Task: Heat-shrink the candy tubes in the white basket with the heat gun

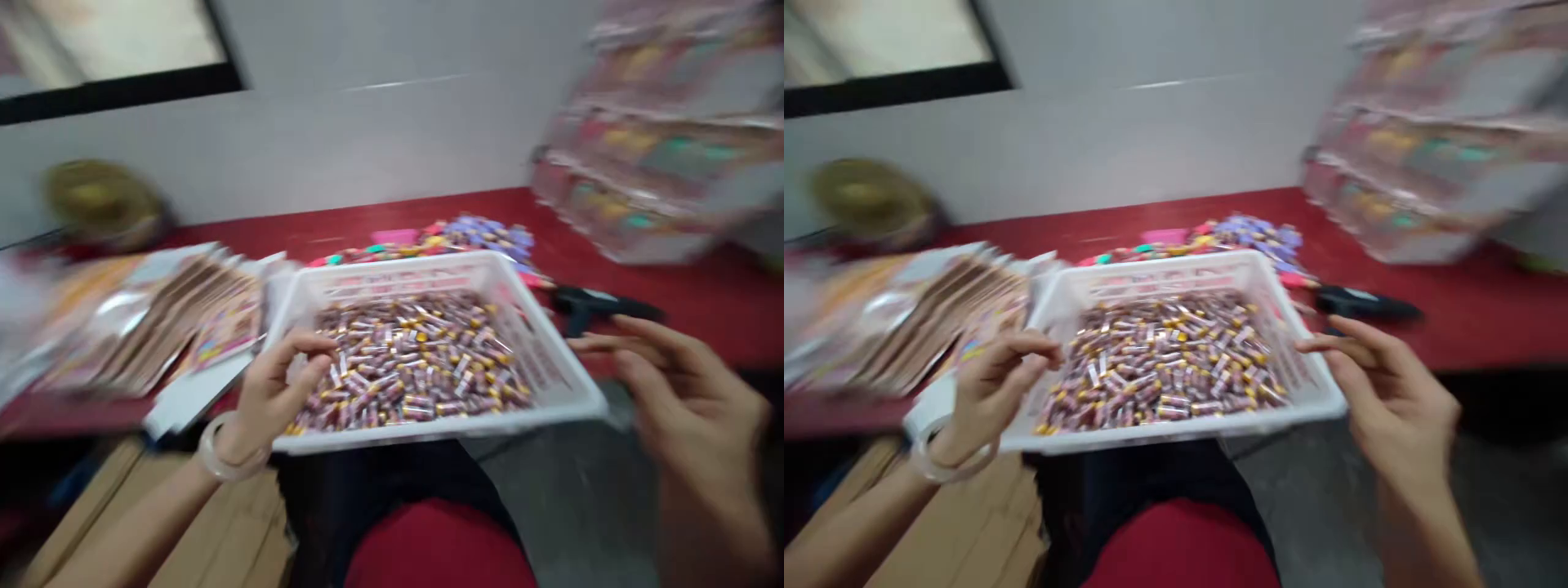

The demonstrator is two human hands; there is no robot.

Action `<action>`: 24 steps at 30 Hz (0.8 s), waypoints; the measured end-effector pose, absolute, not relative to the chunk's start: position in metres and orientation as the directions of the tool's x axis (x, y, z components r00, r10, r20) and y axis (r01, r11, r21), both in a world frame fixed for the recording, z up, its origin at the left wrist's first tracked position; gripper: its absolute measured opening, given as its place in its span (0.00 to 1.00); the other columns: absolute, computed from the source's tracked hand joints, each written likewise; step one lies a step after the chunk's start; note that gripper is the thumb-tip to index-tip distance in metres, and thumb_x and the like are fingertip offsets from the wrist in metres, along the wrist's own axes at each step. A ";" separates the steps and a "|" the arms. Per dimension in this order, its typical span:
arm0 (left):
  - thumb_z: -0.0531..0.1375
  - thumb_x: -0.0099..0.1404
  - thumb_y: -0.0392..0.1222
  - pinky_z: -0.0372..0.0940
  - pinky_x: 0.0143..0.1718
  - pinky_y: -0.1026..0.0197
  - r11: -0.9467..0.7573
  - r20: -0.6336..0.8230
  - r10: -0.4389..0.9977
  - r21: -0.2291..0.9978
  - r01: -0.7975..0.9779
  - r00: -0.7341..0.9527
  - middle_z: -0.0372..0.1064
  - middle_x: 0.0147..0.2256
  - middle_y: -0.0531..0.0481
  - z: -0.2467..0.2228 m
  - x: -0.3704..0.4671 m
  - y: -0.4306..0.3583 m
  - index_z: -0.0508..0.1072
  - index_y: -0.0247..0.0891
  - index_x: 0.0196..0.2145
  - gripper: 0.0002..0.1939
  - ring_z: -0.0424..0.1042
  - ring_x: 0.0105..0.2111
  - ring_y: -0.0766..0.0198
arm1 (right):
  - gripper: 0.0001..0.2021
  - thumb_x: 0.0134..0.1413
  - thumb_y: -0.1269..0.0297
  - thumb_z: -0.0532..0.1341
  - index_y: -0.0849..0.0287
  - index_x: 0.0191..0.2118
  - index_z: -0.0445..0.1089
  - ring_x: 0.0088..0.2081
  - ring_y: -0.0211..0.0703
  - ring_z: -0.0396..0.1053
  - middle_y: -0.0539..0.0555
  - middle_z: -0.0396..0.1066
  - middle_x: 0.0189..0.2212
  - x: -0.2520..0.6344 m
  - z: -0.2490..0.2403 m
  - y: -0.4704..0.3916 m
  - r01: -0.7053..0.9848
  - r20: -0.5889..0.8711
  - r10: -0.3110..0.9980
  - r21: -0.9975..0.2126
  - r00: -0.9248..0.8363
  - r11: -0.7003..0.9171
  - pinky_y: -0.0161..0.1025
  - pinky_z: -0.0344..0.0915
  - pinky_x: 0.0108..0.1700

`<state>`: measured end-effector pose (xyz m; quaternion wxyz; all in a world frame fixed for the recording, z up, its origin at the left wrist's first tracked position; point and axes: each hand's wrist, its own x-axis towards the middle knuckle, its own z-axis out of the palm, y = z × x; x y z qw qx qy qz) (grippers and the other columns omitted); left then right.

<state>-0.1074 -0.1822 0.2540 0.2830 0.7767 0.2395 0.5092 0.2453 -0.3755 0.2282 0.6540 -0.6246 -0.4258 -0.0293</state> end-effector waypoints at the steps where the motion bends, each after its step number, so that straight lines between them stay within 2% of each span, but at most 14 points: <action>1: 0.66 0.61 0.45 0.71 0.35 0.54 -0.769 0.608 0.543 0.637 0.052 0.579 0.78 0.33 0.49 0.253 -0.074 -0.168 0.80 0.46 0.40 0.08 0.75 0.32 0.57 | 0.16 0.60 0.54 0.67 0.50 0.52 0.75 0.40 0.52 0.77 0.58 0.78 0.38 0.242 0.215 -0.395 0.536 0.556 0.414 -0.826 0.721 0.175 0.49 0.71 0.43; 2: 0.65 0.62 0.46 0.71 0.39 0.52 -0.818 0.566 0.384 0.575 -0.017 0.730 0.79 0.36 0.48 0.249 -0.042 -0.159 0.80 0.47 0.41 0.09 0.76 0.36 0.54 | 0.15 0.59 0.54 0.68 0.52 0.49 0.76 0.38 0.50 0.77 0.58 0.79 0.34 0.240 0.201 -0.412 0.486 0.497 0.340 -0.865 0.798 0.123 0.48 0.71 0.43; 4: 0.62 0.65 0.49 0.70 0.47 0.48 -0.879 0.479 0.032 0.432 -0.204 0.877 0.79 0.43 0.47 0.237 0.022 -0.153 0.78 0.47 0.45 0.12 0.76 0.44 0.52 | 0.18 0.53 0.52 0.68 0.57 0.46 0.75 0.34 0.50 0.77 0.56 0.78 0.30 0.234 0.171 -0.446 0.347 0.359 0.178 -0.933 0.916 0.095 0.47 0.71 0.43; 7: 0.57 0.71 0.50 0.62 0.60 0.44 -0.866 0.312 -0.381 0.208 -0.454 0.870 0.74 0.54 0.44 0.215 0.113 -0.176 0.74 0.43 0.53 0.17 0.70 0.57 0.52 | 0.20 0.46 0.51 0.68 0.60 0.41 0.72 0.28 0.47 0.74 0.54 0.76 0.25 0.220 0.133 -0.502 0.233 0.211 -0.136 -0.958 0.968 0.168 0.46 0.71 0.39; 9: 0.55 0.72 0.49 0.56 0.66 0.40 -0.834 0.203 -0.527 0.061 -0.548 0.825 0.68 0.60 0.42 0.202 0.167 -0.205 0.70 0.40 0.57 0.20 0.64 0.63 0.51 | 0.20 0.45 0.50 0.66 0.60 0.40 0.70 0.26 0.44 0.73 0.52 0.75 0.24 0.204 0.116 -0.534 0.250 0.178 -0.333 -0.950 0.926 0.188 0.44 0.71 0.36; 11: 0.57 0.71 0.47 0.50 0.67 0.34 -0.810 0.092 -0.586 -0.095 -0.579 0.805 0.64 0.64 0.40 0.193 0.209 -0.231 0.67 0.38 0.61 0.23 0.57 0.67 0.47 | 0.18 0.47 0.52 0.64 0.59 0.40 0.70 0.26 0.43 0.73 0.51 0.75 0.24 0.189 0.107 -0.552 0.270 0.161 -0.444 -0.944 0.881 0.192 0.42 0.71 0.36; 13: 0.56 0.70 0.42 0.46 0.67 0.27 -0.782 -0.028 -0.581 -0.258 -0.567 0.814 0.61 0.65 0.39 0.187 0.236 -0.246 0.66 0.36 0.62 0.25 0.51 0.69 0.43 | 0.15 0.49 0.55 0.63 0.59 0.39 0.70 0.26 0.42 0.72 0.50 0.74 0.23 0.176 0.101 -0.560 0.269 0.139 -0.494 -0.942 0.858 0.201 0.41 0.72 0.35; 16: 0.50 0.68 0.31 0.47 0.66 0.28 -0.698 -0.095 -0.592 -0.437 -0.568 0.801 0.64 0.64 0.41 0.182 0.255 -0.244 0.69 0.35 0.60 0.25 0.54 0.68 0.45 | 0.07 0.55 0.64 0.62 0.60 0.39 0.71 0.24 0.39 0.71 0.48 0.73 0.21 0.165 0.087 -0.561 0.232 0.084 -0.542 -0.949 0.836 0.211 0.37 0.71 0.33; 20: 0.47 0.66 0.28 0.49 0.65 0.30 -0.631 -0.054 -0.651 -0.516 -0.579 0.757 0.67 0.62 0.41 0.178 0.264 -0.227 0.73 0.34 0.56 0.26 0.58 0.66 0.47 | 0.02 0.63 0.71 0.62 0.62 0.40 0.71 0.23 0.37 0.69 0.45 0.70 0.22 0.150 0.049 -0.562 0.111 -0.044 -0.588 -0.968 0.808 0.224 0.35 0.70 0.31; 24: 0.45 0.67 0.29 0.49 0.64 0.27 -0.627 -0.047 -0.670 -0.497 -0.599 0.741 0.68 0.60 0.38 0.176 0.262 -0.226 0.74 0.34 0.55 0.26 0.59 0.65 0.45 | 0.05 0.69 0.66 0.62 0.64 0.42 0.70 0.24 0.34 0.67 0.46 0.69 0.27 0.134 0.004 -0.572 -0.060 -0.209 -0.632 -0.967 0.746 0.249 0.33 0.69 0.29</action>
